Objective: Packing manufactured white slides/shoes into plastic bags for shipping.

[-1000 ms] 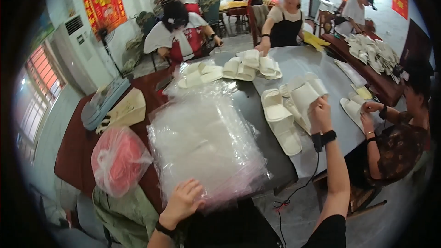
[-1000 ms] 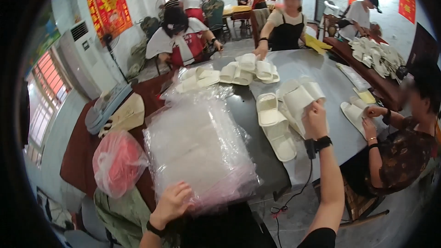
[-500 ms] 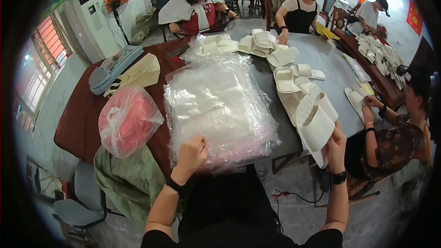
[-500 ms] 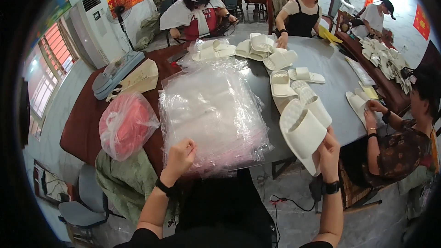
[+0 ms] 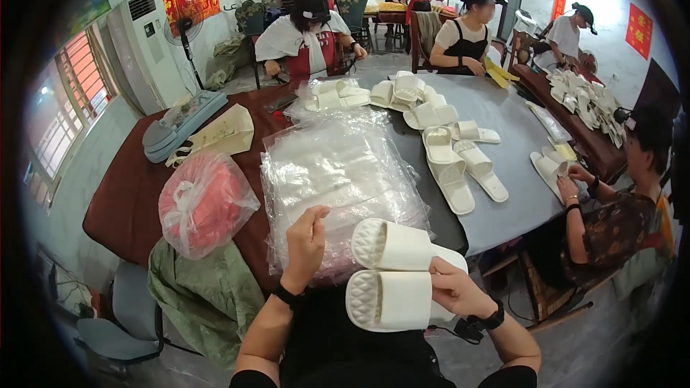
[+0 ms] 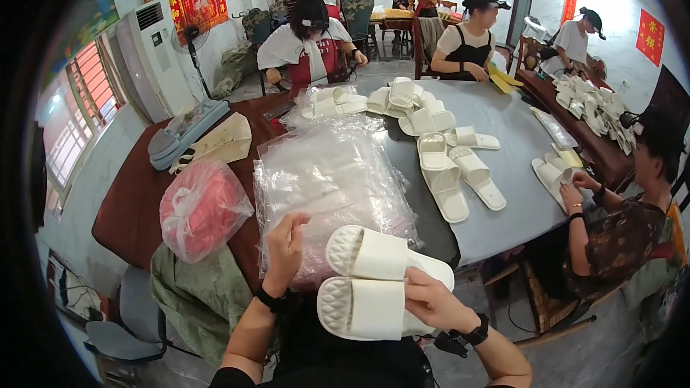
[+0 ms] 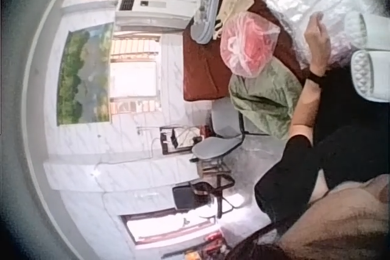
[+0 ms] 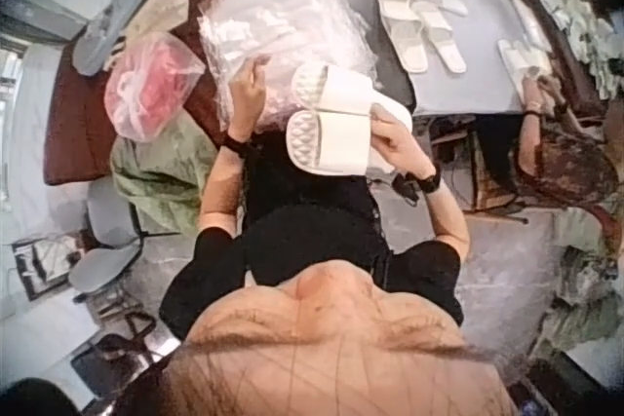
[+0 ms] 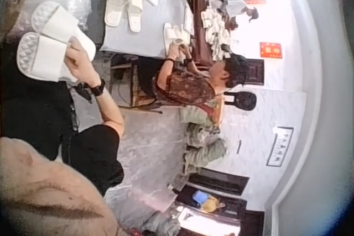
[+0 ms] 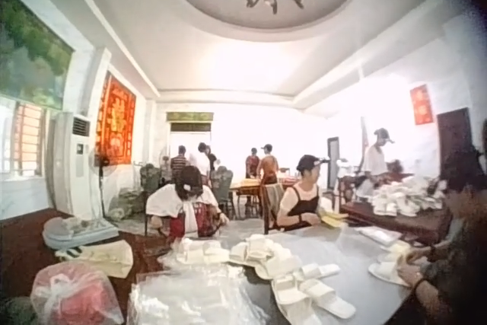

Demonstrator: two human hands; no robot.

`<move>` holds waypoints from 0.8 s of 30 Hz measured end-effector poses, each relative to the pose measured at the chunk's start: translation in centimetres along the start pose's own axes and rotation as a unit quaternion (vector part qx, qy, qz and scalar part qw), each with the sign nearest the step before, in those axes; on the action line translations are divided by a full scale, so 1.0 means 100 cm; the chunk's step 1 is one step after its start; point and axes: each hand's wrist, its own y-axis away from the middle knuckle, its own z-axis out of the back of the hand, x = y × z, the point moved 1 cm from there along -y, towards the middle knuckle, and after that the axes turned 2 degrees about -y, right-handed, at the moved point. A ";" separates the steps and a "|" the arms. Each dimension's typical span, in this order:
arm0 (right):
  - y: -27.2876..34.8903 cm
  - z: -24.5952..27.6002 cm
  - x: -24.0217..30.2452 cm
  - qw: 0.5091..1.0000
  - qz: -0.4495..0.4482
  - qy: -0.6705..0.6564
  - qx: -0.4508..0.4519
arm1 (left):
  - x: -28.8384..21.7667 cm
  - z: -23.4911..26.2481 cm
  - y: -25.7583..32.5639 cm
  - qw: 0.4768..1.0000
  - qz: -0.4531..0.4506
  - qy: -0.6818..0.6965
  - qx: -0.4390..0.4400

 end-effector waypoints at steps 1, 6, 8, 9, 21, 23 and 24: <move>-0.004 -0.002 -0.003 1.000 0.000 -0.003 -0.002 | 0.000 0.000 0.000 1.000 -0.001 0.007 0.007; -0.022 -0.004 -0.008 1.000 0.002 0.006 -0.021 | -0.002 0.000 0.007 0.999 0.001 0.005 0.036; -0.023 -0.006 -0.009 1.000 -0.003 0.015 -0.025 | -0.003 -0.004 0.009 0.998 0.001 -0.017 0.055; -0.022 -0.006 -0.010 0.998 -0.023 0.044 -0.032 | -0.006 -0.006 0.010 0.998 0.000 -0.019 0.053; -0.050 -0.018 -0.016 0.982 -0.005 0.136 -0.134 | -0.022 0.003 -0.007 0.977 -0.030 0.185 -0.104; -0.062 -0.018 -0.004 0.968 0.046 0.181 -0.168 | -0.035 0.003 -0.006 0.912 -0.003 0.380 -0.154; -0.069 -0.016 0.003 0.948 0.093 0.226 -0.203 | -0.038 0.005 -0.006 0.805 0.024 0.560 -0.193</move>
